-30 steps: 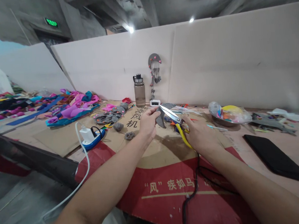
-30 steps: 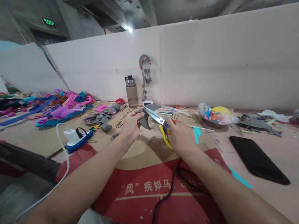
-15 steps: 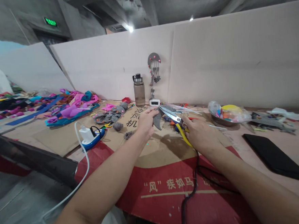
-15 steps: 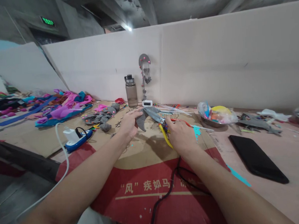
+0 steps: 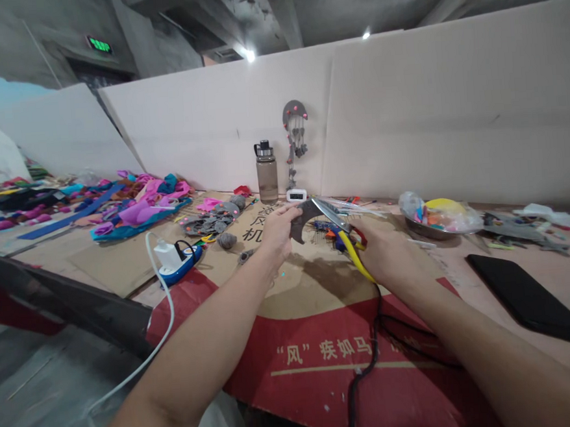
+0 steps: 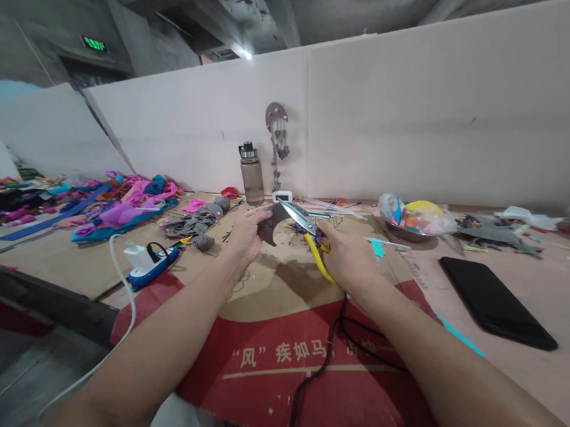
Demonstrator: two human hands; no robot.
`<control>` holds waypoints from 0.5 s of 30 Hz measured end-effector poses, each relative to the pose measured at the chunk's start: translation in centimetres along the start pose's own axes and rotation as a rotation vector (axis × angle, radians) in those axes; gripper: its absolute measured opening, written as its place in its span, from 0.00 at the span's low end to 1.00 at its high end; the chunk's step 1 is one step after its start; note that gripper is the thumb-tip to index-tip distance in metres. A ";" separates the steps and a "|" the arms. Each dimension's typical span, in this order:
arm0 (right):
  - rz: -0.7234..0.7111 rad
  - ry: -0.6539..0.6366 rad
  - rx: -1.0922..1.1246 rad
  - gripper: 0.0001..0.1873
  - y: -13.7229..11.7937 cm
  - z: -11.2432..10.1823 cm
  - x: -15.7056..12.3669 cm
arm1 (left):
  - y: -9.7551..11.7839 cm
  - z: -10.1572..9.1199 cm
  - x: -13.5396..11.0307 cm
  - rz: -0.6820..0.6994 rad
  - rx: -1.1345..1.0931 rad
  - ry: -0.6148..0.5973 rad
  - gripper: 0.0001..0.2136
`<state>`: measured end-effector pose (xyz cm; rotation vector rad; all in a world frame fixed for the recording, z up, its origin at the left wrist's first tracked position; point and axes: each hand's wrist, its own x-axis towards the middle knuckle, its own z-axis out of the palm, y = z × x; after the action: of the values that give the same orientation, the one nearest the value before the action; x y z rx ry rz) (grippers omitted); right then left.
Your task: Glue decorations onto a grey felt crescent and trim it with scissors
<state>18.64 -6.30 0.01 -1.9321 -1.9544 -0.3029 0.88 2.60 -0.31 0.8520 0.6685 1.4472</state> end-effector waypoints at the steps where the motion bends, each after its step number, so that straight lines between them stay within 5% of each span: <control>1: -0.003 0.022 0.034 0.19 0.2 0.1 0.2 | 0.2 -0.1 0.0 -0.009 0.013 0.000 0.07; 9: -0.138 0.149 -0.006 0.24 3.0 1.6 1.4 | 1.9 -1.0 0.5 -0.040 0.217 -0.055 0.06; 15: -0.172 0.113 -0.137 0.24 3.9 1.1 1.3 | 3.0 -2.5 1.4 -0.096 0.369 -0.247 0.03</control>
<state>22.42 -4.55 -0.89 -1.7864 -2.0753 -0.5943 -2.83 4.00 0.96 1.2447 0.7880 1.1235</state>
